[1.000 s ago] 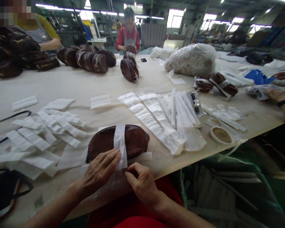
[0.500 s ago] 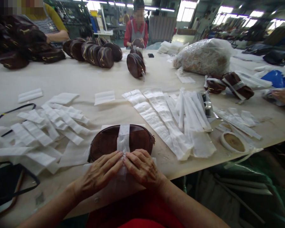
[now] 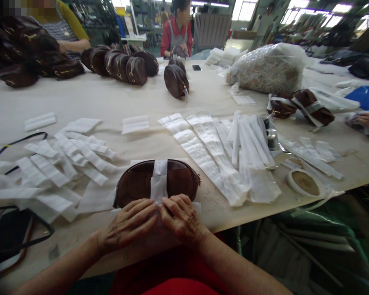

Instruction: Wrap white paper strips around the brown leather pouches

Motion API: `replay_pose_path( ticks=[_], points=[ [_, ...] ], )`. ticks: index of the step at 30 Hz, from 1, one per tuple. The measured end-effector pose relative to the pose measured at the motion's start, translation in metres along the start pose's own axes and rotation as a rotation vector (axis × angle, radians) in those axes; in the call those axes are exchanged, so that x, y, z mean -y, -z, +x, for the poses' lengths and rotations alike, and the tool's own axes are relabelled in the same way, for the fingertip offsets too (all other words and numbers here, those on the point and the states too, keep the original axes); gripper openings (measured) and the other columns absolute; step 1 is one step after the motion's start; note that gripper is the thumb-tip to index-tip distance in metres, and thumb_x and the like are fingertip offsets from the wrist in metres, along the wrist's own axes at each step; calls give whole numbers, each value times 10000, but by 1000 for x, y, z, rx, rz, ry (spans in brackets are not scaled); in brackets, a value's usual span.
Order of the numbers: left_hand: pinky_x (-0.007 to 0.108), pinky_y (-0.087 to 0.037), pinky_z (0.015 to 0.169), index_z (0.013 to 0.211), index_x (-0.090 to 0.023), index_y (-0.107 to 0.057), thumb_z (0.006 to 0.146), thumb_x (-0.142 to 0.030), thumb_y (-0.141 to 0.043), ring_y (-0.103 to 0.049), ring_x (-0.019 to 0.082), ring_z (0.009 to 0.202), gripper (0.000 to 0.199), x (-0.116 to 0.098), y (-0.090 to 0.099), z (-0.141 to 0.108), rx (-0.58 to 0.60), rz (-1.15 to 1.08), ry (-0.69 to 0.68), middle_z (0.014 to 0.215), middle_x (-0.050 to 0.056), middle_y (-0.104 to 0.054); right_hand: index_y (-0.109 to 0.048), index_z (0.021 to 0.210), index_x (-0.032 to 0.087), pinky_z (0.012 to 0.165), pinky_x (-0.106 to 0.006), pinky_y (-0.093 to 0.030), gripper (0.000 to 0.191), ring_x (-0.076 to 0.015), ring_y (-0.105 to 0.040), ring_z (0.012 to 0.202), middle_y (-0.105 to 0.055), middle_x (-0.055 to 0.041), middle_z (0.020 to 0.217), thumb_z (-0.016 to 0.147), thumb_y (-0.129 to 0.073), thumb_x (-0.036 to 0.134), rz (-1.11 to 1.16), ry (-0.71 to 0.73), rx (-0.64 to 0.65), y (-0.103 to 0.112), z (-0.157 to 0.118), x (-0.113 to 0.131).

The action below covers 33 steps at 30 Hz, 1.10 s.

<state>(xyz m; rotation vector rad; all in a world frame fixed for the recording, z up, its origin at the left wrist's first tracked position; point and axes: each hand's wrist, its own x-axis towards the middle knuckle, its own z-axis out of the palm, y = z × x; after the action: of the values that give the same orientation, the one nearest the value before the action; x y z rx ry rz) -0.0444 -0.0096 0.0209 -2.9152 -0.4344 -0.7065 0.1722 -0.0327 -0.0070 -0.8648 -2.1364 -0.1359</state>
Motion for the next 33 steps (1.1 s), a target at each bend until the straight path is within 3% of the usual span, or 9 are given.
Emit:
replay_pose_path(
  ticks=[3,5,9,15,20,26,33],
  points=[
    [381,-483,942,1144,-156,-562,868,-127,-388,-507,213,1176,328,-5,11,6,22,-203,150,1156,122,-617,-634,1078,168,847,-369,-472,248,-193,-574,957,-659,-106,1054,917,-452,117,-9,0,18,0,-3,0],
    [367,-492,907,1058,-172,-595,880,-197,-418,-539,212,1112,253,-9,13,12,16,-323,278,1128,112,-617,-626,1098,176,853,-370,-468,251,-191,-575,965,-656,-101,1066,918,-459,122,-10,-3,21,-1,-4,0],
    [311,-477,769,899,-172,-591,897,-311,-535,-577,182,896,150,-13,3,24,-75,-218,401,940,58,-650,-606,1120,152,850,-371,-471,251,-196,-577,957,-660,-108,1051,915,-466,116,11,-4,-4,-3,-5,1],
    [286,-416,705,959,-153,-573,945,-205,-419,-562,169,845,163,-13,-12,26,-123,-37,384,891,50,-640,-559,1161,175,862,-371,-483,265,-192,-587,944,-660,-87,1062,908,-489,142,82,-76,1,-4,-3,0],
    [288,-409,725,934,-159,-582,930,-184,-447,-560,174,860,138,-15,-16,22,-113,-9,350,896,47,-635,-496,1233,107,971,-447,-416,400,-247,-515,1148,-610,-145,1137,843,-413,77,134,-44,53,17,-16,10],
    [285,-432,744,939,-166,-600,925,-161,-415,-566,167,880,186,-16,-14,22,-95,23,329,902,56,-639,-582,1107,98,901,-420,-364,271,-237,-531,994,-625,-119,1025,880,-457,177,136,-94,226,18,-33,37],
    [301,-439,736,963,-146,-601,910,-145,-445,-557,181,884,165,-15,-16,20,-132,27,308,908,63,-641,-631,983,140,763,-334,-370,254,-189,-522,872,-646,-72,909,955,-379,151,140,-77,173,3,-27,38]
  ],
)
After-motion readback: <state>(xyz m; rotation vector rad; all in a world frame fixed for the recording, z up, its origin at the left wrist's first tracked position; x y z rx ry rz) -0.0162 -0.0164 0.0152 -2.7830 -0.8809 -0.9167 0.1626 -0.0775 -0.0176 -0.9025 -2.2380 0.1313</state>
